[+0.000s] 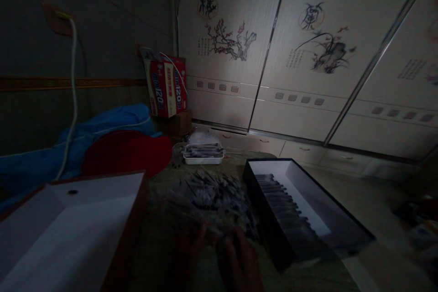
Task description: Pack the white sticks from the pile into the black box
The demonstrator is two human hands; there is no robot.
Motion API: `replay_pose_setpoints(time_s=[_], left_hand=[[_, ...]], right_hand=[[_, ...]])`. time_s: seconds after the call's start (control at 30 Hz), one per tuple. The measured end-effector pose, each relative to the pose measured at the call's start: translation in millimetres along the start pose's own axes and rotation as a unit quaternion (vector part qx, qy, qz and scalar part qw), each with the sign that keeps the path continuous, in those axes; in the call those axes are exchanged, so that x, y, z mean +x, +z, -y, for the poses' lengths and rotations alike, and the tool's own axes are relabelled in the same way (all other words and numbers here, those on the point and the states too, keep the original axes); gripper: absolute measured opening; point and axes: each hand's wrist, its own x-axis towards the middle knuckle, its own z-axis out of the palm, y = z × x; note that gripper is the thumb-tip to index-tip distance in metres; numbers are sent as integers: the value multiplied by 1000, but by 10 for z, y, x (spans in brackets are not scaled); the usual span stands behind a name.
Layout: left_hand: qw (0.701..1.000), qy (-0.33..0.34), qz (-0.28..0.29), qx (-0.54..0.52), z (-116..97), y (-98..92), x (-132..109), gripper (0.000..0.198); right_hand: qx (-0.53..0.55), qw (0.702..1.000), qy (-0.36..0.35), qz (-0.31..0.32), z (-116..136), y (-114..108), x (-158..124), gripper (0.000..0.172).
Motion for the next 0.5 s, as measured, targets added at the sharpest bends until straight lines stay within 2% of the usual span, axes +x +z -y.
replay_pose_setpoints(time_s=[0.13, 0.3, 0.5], left_hand=[[1000, -16, -8, 25, -110, 25, -28, 23], [999, -14, 8, 37, -117, 41, -57, 28], [998, 6, -3, 69, -71, -38, -46, 25]], right_hand=[[21, 999, -10, 39, 132, -79, 121, 39], [9, 998, -12, 58, 60, -69, 115, 53], [15, 998, 6, 61, 130, -63, 111, 43]])
